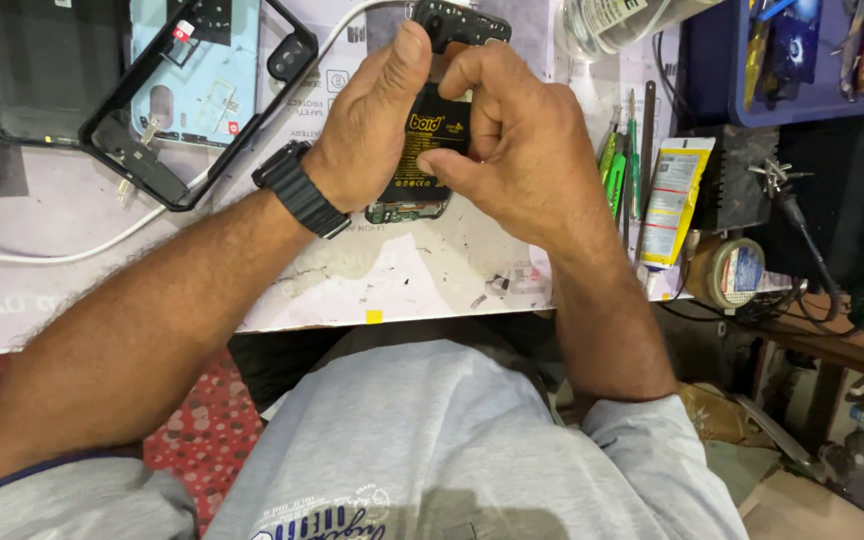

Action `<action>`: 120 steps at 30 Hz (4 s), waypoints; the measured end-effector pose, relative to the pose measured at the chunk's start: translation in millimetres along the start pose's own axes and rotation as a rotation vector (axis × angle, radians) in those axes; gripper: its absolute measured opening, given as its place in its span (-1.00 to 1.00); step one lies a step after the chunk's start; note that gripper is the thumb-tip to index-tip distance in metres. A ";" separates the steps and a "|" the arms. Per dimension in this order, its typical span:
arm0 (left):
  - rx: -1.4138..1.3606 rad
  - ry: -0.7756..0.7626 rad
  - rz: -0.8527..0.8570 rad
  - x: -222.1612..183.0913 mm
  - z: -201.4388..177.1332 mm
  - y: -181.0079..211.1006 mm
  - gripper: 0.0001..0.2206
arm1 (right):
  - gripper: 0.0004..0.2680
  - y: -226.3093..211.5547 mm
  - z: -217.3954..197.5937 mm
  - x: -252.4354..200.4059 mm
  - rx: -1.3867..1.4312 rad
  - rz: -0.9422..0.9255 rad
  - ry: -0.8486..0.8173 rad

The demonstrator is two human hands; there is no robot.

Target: The person assembles a mobile phone by placing the battery into the chassis, connecting internal ribbon cables to the motherboard, and securing a small internal cover plate by hand.

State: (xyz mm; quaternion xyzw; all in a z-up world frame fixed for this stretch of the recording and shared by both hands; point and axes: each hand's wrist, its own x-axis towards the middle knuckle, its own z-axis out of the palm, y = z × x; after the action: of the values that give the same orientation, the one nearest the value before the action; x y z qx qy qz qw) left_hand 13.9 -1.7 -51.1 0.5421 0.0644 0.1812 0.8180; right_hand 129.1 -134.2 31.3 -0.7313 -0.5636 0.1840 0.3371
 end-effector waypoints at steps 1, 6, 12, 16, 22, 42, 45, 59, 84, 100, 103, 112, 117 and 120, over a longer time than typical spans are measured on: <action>0.007 -0.003 0.001 -0.2 0.0 -0.1 -0.29 | -0.61 0.5 -0.1 -0.1 0.002 0.005 -0.002; 0.020 0.005 0.018 0.4 0.8 -1.2 -0.29 | -0.61 1.9 1.1 0.5 -0.007 0.000 -0.002; 0.058 0.010 0.031 1.0 0.8 -2.1 -0.28 | -0.61 6.1 2.3 1.6 -0.001 -0.006 -0.006; 0.096 0.017 0.037 2.1 0.3 -3.3 -0.27 | -0.61 6.2 3.3 1.7 0.012 0.005 -0.009; 0.110 0.011 0.050 2.7 0.3 -2.8 -0.27 | -0.62 7.0 5.7 0.7 0.020 0.008 -0.001; -0.117 -0.216 -0.092 -5.6 2.9 28.5 -0.48 | -0.57 -6.1 -8.9 -41.3 0.134 0.027 0.304; -0.092 -0.230 -0.085 -5.9 1.9 27.0 -0.43 | -0.59 1.2 -5.5 -42.2 0.071 -0.113 0.345; 0.347 -0.135 0.000 -4.2 15.5 45.7 -0.54 | -0.70 1.9 -0.1 -38.1 0.099 -0.171 0.417; 0.558 -0.150 0.263 -11.1 23.1 48.1 -0.46 | -0.77 11.8 0.1 -37.0 0.240 -0.100 0.310; 0.485 -0.049 0.218 -6.4 15.5 41.5 -0.57 | -0.72 23.4 6.5 -36.5 0.857 0.221 0.354; 0.442 -0.088 0.190 -6.2 13.3 39.3 -0.61 | -0.68 25.2 10.5 -34.4 0.935 0.220 0.368; 0.476 -0.038 0.008 -6.9 13.9 40.4 -0.71 | -0.79 31.6 18.5 -38.5 0.879 0.244 0.327; 0.563 0.057 0.167 -3.3 15.2 36.0 -0.78 | -0.80 28.6 19.9 -37.2 0.868 0.253 0.311; 0.584 0.102 0.143 -4.3 14.6 33.5 -0.82 | -0.80 25.8 19.9 -36.0 0.883 0.227 0.280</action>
State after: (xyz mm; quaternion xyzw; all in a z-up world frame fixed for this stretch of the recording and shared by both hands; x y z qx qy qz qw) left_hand 6.8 -4.3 -15.1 0.7475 0.1165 0.2391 0.6087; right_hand 123.5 -166.2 -4.8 -0.5927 -0.2973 0.3411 0.6663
